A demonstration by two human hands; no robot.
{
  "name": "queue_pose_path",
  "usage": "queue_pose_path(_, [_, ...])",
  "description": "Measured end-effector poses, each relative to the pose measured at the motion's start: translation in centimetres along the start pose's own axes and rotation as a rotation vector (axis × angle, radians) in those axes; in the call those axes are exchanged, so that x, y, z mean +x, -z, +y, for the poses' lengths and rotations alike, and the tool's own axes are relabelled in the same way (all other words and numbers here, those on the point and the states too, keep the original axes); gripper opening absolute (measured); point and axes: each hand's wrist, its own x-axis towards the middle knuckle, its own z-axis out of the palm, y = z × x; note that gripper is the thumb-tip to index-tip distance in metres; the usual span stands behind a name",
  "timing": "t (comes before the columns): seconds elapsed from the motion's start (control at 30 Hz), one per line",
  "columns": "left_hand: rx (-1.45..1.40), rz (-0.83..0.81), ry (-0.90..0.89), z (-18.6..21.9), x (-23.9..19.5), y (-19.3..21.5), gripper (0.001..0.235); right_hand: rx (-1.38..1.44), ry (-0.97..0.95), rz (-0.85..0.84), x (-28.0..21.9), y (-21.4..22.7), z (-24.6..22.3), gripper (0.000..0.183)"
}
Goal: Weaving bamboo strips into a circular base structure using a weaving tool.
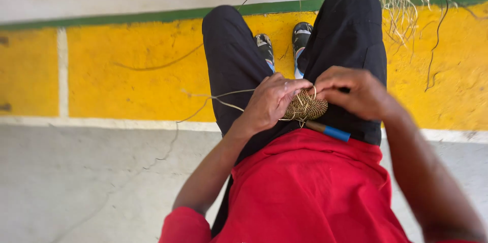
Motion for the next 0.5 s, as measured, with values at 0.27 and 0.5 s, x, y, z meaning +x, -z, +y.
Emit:
queue_pose_path(0.27, [0.113,-0.068,0.032,2.1,0.4,0.7,0.027,0.044,-0.059,-0.357,3.8,1.2,0.1,0.028])
queue_pose_path(0.5, [0.063,-0.093,0.087,1.9,0.6,0.8,0.022,0.200,-0.118,-0.295,4.7,1.1,3.1,0.014])
